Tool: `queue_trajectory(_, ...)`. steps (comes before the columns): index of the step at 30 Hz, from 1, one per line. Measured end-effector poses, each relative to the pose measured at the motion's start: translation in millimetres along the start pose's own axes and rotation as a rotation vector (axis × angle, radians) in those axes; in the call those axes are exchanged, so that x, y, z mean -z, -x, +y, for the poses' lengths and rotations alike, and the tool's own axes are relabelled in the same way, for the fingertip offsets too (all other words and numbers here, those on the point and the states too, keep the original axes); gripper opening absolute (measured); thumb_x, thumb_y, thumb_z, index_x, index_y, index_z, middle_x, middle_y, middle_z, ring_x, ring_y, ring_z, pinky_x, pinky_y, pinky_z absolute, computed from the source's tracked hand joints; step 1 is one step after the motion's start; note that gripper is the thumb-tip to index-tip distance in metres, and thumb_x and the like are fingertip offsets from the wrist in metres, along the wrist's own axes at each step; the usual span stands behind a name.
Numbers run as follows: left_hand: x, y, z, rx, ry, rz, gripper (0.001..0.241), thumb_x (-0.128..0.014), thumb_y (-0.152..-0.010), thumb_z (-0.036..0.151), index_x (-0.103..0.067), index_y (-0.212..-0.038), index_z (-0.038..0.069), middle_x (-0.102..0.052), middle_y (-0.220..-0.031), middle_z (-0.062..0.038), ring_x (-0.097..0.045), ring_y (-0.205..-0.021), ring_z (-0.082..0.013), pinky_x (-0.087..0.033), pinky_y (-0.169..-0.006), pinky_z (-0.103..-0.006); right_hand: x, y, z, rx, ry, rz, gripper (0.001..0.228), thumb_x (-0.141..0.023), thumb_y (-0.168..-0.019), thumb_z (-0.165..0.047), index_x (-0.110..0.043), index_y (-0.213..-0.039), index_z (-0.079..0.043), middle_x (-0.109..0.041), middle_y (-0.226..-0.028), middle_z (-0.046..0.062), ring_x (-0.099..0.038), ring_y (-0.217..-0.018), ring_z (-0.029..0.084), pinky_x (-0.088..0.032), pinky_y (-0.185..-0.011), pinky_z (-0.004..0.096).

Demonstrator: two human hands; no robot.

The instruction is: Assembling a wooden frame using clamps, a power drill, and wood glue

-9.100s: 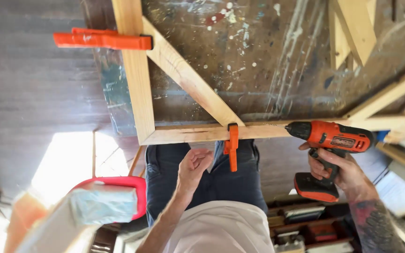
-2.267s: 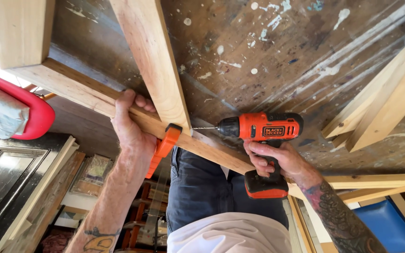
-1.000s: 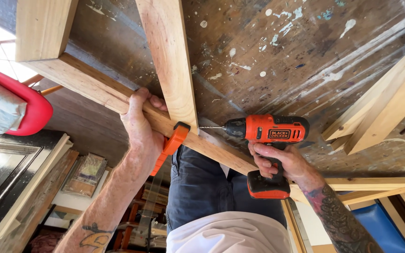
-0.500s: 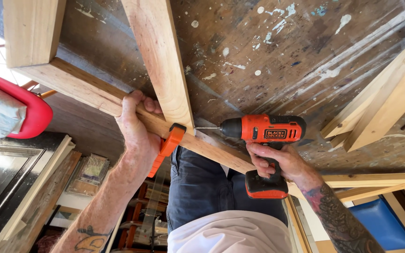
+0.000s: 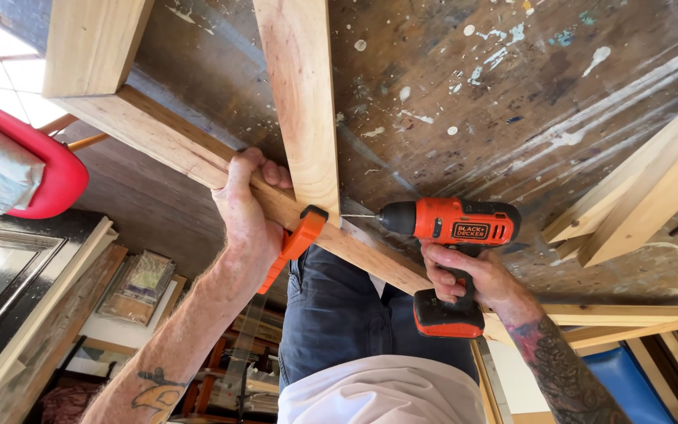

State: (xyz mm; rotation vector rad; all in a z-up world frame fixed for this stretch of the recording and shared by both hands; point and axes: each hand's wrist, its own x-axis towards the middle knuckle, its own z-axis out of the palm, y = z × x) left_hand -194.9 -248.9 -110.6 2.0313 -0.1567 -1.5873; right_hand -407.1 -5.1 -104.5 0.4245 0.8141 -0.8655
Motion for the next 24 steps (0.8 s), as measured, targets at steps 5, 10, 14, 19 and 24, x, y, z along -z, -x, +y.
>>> queue_trajectory(5,-0.4,-0.8,-0.7,-0.007,0.003,-0.002,0.016,-0.069,-0.081,0.013,-0.053,-0.077,0.011,-0.052,-0.054,-0.007,-0.060,-0.050,-0.0207,-0.055,-0.054,-0.0341,-1.1,-2.0,-1.8,0.007,0.009,-0.017,0.023,-0.057,-0.103,-0.014,-0.060,-0.092,0.007,-0.046,-0.056,0.006,-0.046,-0.036,0.014,-0.051,-0.036,0.038)
queue_trajectory(10,-0.1,-4.9,-2.9,-0.014,0.007,-0.005,0.016,-0.069,-0.081,0.010,-0.053,-0.079,0.011,-0.051,-0.054,-0.007,-0.058,-0.049,-0.0220,-0.055,-0.055,-0.0365,-8.5,-7.3,-9.3,0.007,0.032,-0.012,0.023,-0.059,-0.103,-0.014,-0.060,-0.091,0.005,-0.046,-0.055,0.006,-0.046,-0.035,0.014,-0.051,-0.036,0.038)
queue_trajectory(14,0.6,-3.7,-4.9,-0.008,0.028,0.011,0.016,-0.069,-0.081,0.010,-0.053,-0.082,0.010,-0.051,-0.054,-0.007,-0.058,-0.049,-0.0219,-0.054,-0.055,-0.0360,-6.3,-7.8,-0.9,-0.016,0.002,-0.002,0.023,-0.059,-0.103,-0.014,-0.060,-0.090,0.005,-0.046,-0.057,0.006,-0.046,-0.036,0.013,-0.051,-0.037,0.038)
queue_trajectory(19,1.0,-4.3,-4.7,-0.016,0.033,0.007,0.019,-0.069,-0.079,0.008,-0.051,-0.084,0.012,-0.051,-0.053,-0.007,-0.058,-0.048,-0.0221,-0.054,-0.055,-0.0359,-6.7,-11.9,4.1,-0.018,-0.028,-0.027,0.023,-0.057,-0.104,-0.013,-0.059,-0.089,0.004,-0.045,-0.056,0.007,-0.045,-0.036,0.014,-0.050,-0.037,0.038)
queue_trajectory(24,-0.8,-1.4,-1.9,-0.019,0.049,0.017,0.016,-0.069,-0.078,0.007,-0.054,-0.084,0.009,-0.049,-0.052,-0.008,-0.056,-0.047,-0.0227,-0.053,-0.054,-0.0358,-14.6,-15.5,2.3,-0.030,-0.026,-0.015,0.022,-0.058,-0.104,-0.012,-0.058,-0.089,0.004,-0.045,-0.056,0.007,-0.045,-0.036,0.015,-0.050,-0.037,0.038)
